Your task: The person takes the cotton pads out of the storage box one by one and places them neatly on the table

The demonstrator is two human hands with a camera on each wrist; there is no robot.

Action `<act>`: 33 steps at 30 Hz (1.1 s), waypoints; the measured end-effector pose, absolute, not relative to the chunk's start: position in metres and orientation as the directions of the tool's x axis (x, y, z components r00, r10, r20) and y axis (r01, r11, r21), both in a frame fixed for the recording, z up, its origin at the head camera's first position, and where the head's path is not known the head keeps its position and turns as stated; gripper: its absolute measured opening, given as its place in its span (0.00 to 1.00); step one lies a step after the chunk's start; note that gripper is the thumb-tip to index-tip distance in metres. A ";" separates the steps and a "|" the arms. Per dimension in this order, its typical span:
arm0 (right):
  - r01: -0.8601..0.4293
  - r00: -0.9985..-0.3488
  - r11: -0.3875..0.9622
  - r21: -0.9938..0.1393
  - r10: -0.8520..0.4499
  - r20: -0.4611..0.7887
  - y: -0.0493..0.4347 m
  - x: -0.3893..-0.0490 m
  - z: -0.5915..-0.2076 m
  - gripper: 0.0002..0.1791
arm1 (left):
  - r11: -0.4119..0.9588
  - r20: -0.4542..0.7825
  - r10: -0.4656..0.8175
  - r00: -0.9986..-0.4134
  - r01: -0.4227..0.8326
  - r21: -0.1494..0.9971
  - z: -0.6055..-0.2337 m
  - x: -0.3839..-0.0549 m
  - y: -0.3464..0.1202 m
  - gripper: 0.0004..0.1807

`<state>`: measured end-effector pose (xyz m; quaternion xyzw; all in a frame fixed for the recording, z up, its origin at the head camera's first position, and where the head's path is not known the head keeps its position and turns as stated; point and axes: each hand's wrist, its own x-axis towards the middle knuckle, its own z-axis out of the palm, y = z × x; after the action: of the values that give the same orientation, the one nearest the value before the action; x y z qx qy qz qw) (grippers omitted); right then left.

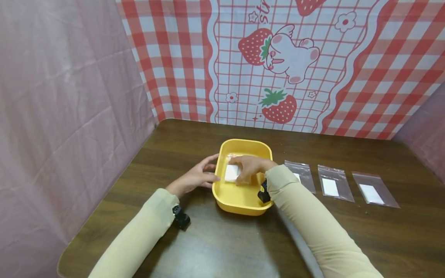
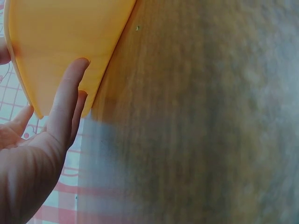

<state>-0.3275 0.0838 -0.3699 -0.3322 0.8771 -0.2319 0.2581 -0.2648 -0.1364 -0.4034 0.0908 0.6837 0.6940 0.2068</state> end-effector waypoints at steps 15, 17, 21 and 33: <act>-0.447 -0.680 0.646 -0.618 -0.695 -0.234 0.090 -0.329 -0.361 0.36 | 0.034 -0.152 0.420 -0.895 -0.152 0.988 -0.400 -0.263 -0.135 0.45; -0.447 -0.688 0.647 -0.618 -0.690 -0.226 0.092 -0.329 -0.356 0.35 | 0.040 -0.156 0.418 -0.895 -0.154 0.987 -0.400 -0.264 -0.135 0.45; -0.441 -0.701 0.648 -0.621 -0.680 -0.213 0.093 -0.332 -0.349 0.34 | 0.056 -0.172 0.412 -0.895 -0.163 0.985 -0.398 -0.263 -0.135 0.44; -0.462 -0.728 0.661 -0.591 -0.663 -0.173 0.097 -0.329 -0.328 0.36 | 0.051 -0.171 0.405 -0.898 -0.165 0.985 -0.398 -0.261 -0.134 0.45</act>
<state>-0.3294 0.0969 -0.3281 -0.3155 0.8914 -0.2640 0.1904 -0.2612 -0.1344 -0.3976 0.0864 0.6945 0.6832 0.2084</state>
